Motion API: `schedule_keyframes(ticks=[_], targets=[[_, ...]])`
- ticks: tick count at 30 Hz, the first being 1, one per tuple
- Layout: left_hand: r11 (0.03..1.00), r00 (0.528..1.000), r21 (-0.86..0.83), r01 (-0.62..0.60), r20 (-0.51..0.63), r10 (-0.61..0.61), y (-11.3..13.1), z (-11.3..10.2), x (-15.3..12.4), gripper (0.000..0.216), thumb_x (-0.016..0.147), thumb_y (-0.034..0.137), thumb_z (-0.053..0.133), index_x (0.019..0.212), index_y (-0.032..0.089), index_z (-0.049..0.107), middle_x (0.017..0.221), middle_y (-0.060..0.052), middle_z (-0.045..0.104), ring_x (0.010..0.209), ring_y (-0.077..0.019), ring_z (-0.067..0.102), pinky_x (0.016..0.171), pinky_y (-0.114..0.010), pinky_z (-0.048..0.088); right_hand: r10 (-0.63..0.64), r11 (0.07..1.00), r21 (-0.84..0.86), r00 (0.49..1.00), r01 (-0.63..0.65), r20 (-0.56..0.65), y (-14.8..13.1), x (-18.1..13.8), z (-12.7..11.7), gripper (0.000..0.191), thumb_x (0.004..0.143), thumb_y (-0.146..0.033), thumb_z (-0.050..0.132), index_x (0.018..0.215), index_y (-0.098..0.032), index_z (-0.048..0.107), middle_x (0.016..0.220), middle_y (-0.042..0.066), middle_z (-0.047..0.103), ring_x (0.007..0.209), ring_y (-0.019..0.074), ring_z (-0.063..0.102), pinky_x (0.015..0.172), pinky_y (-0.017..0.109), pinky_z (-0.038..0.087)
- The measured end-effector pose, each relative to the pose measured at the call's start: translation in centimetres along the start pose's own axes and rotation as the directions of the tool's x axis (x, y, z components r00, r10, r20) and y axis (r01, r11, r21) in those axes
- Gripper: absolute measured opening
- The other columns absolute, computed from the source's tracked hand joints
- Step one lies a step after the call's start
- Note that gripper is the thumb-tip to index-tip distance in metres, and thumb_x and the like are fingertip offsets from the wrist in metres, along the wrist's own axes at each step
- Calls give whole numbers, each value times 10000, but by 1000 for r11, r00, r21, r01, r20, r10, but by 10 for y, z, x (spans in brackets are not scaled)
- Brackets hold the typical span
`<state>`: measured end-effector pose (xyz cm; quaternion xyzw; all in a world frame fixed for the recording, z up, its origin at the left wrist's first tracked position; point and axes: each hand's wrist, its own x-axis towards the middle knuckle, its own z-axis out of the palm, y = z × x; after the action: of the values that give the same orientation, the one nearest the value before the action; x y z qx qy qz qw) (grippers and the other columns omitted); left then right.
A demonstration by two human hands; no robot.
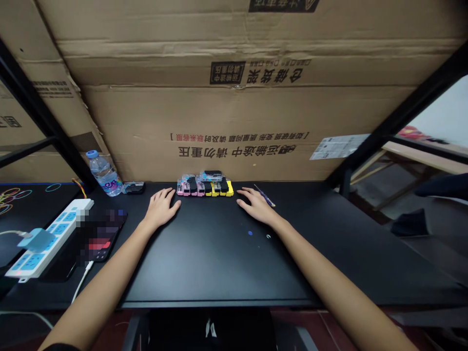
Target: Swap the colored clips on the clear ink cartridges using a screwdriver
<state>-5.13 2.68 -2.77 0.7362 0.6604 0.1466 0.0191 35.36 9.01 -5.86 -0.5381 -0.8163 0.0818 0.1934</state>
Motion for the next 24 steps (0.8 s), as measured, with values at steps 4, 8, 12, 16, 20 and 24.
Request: schedule_keyframes(ticks=[4,8,12,16,20,24], targets=[[996,996,40,82,16,-83,4,-3,0,665,1064,566,429,1608,192,509,1709,-113,438,1604,-394,325,1314,-569,262,7,1000,-21,1000,-7,-9,-8,-1,2,537,1055,-478,468,1483,-195,626,1588,180,547,1491,351,505,1269,528,370],[996,996,44,82,35,-84,3,-2,2,688,1063,569,425,1622,173,484,1723,-114,416,1612,-397,309,1317,-567,254,8,1000,-27,1000,-8,-16,-9,-2,3,531,1057,-472,466,1483,-198,625,1592,174,547,1491,350,503,1263,539,374],[997,997,26,71,15,-71,-1,2,3,675,1060,570,437,1606,179,506,1714,-118,431,1605,-405,319,1307,-578,265,1,1000,-30,1000,-2,-24,-8,-2,3,523,1058,-464,468,1484,-202,622,1589,174,548,1491,346,505,1262,542,374],[998,998,9,63,-6,-63,-5,5,4,645,1054,571,455,1588,216,528,1707,-115,443,1597,-401,337,1301,-578,272,4,999,-35,1000,-5,-30,-9,-3,3,514,1062,-466,466,1482,-216,626,1582,162,553,1484,341,509,1259,537,379],[998,998,6,60,-6,-60,-5,5,4,638,1054,571,456,1582,221,530,1706,-113,444,1597,-403,333,1300,-579,270,12,999,-36,999,-14,-43,-10,-3,4,495,1064,-464,470,1475,-239,633,1573,150,562,1475,339,514,1247,543,391],[997,998,-41,68,-13,-68,-3,4,3,721,1045,561,477,1657,190,396,1692,-145,457,1595,-406,339,1297,-583,271,25,999,-29,999,-26,-31,-8,-2,5,505,1059,-465,480,1474,-220,632,1575,159,558,1478,344,508,1245,546,390]])
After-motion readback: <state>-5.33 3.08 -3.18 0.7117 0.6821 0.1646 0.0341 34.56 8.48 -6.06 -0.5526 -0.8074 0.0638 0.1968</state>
